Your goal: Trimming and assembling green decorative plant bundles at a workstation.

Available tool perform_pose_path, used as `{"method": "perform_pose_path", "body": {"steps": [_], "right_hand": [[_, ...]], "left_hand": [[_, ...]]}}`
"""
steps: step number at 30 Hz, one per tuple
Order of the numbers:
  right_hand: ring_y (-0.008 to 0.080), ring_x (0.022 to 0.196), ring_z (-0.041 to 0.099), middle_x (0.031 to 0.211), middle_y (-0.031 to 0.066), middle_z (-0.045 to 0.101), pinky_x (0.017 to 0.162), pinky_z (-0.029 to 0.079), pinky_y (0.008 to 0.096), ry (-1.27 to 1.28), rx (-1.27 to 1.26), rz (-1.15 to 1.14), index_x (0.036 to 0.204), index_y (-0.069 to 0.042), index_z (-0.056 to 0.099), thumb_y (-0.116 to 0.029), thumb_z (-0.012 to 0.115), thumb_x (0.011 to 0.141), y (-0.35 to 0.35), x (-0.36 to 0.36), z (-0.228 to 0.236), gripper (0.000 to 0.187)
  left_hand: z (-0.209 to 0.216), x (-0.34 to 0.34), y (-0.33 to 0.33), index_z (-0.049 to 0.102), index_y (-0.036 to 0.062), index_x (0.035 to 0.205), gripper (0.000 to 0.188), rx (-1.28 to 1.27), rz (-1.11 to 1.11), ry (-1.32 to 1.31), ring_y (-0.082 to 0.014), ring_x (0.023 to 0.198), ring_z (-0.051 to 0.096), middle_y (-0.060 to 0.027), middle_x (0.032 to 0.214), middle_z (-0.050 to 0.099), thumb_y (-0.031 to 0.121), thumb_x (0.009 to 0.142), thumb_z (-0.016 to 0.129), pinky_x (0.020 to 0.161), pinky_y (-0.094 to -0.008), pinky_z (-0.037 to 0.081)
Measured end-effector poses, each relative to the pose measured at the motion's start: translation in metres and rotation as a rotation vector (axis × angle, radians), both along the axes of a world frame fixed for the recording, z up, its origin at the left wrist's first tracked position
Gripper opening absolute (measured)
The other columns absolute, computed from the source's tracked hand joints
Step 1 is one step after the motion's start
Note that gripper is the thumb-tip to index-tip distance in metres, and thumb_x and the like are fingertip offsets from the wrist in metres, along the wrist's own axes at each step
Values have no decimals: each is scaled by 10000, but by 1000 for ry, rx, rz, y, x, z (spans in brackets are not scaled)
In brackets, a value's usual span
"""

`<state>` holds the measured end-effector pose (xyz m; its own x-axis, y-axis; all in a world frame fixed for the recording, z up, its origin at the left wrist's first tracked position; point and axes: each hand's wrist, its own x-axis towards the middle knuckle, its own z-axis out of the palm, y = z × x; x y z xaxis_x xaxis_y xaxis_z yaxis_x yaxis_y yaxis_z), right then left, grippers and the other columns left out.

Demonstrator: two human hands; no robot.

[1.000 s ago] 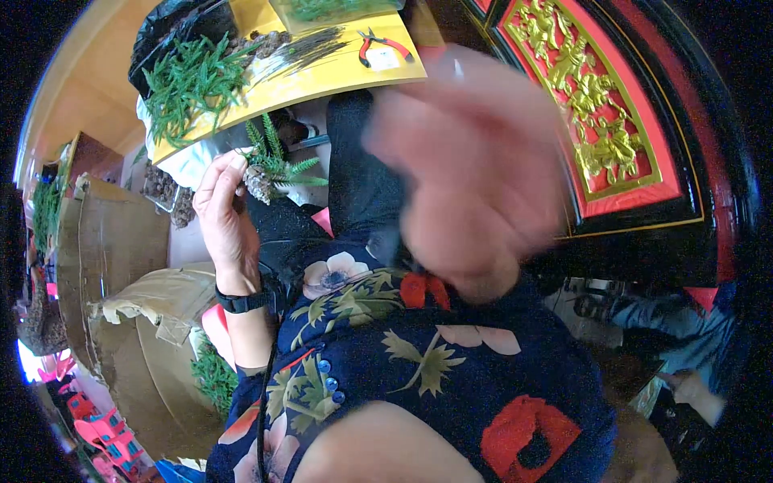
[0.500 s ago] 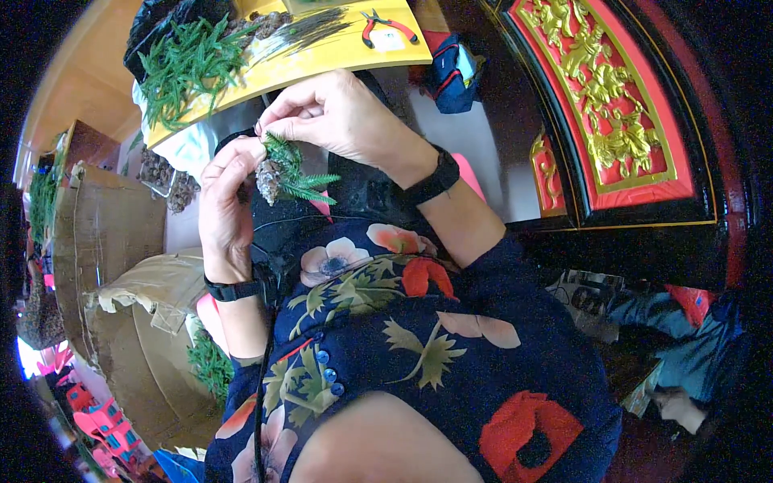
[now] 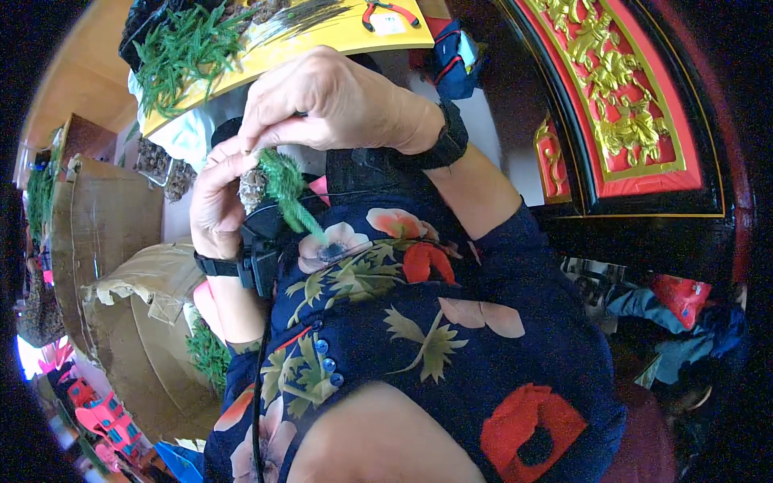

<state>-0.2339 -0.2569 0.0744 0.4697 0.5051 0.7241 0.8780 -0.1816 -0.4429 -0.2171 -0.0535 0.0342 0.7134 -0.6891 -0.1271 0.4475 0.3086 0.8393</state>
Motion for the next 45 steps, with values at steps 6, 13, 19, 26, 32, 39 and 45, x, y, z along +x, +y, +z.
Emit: {"method": "perform_pose_path", "body": {"steps": [6,13,19,26,32,39,45], "right_hand": [[69,626,565,719,42,637,567,426,189,255,-44,-451,837,6,681,-31,689,756,7,-16,3,90],[32,557,470,702,-1,628,518,382,187,461,180,-470,944,-36,686,-69,693,771,7,-10,-6,176],[33,630,501,805,-1,631,547,387,179,410,31,-222,1004,-60,676,-62,687,776,-12,2,2,228],[149,777,579,914,63,611,666,449,242,213,-127,-97,974,-34,673,-63,684,765,-14,14,3,212],[201,823,599,908,86,616,708,465,299,169,-149,15,955,-26,669,-61,676,759,-11,13,11,199],[236,792,602,848,87,606,696,468,303,72,-210,-124,865,-14,655,-94,658,776,1,2,11,120],[228,742,591,834,74,595,650,462,300,138,-239,-444,884,-35,643,-137,675,773,5,6,-10,155]], "left_hand": [[10,-8,-15,687,-5,885,117,333,293,-600,-65,648,508,20,681,548,51,788,654,624,-185,382],[7,-13,-27,685,-3,900,123,460,497,-766,-60,667,511,14,731,586,38,786,665,627,-188,391],[7,-7,-16,675,-2,919,137,231,365,-370,-64,726,549,-1,828,642,64,807,632,692,-198,412],[3,1,-10,667,5,885,126,89,240,-299,-74,764,560,-14,834,644,92,816,608,732,-205,409],[2,5,2,662,9,858,109,39,96,-267,-81,776,553,-14,831,635,85,806,603,738,-204,395],[3,7,4,656,-14,822,112,94,39,-289,-87,727,532,-13,800,626,81,800,601,706,-210,386],[12,-5,-15,658,-19,818,114,610,398,-774,-89,689,532,-16,769,627,77,799,600,684,-219,396]]}}
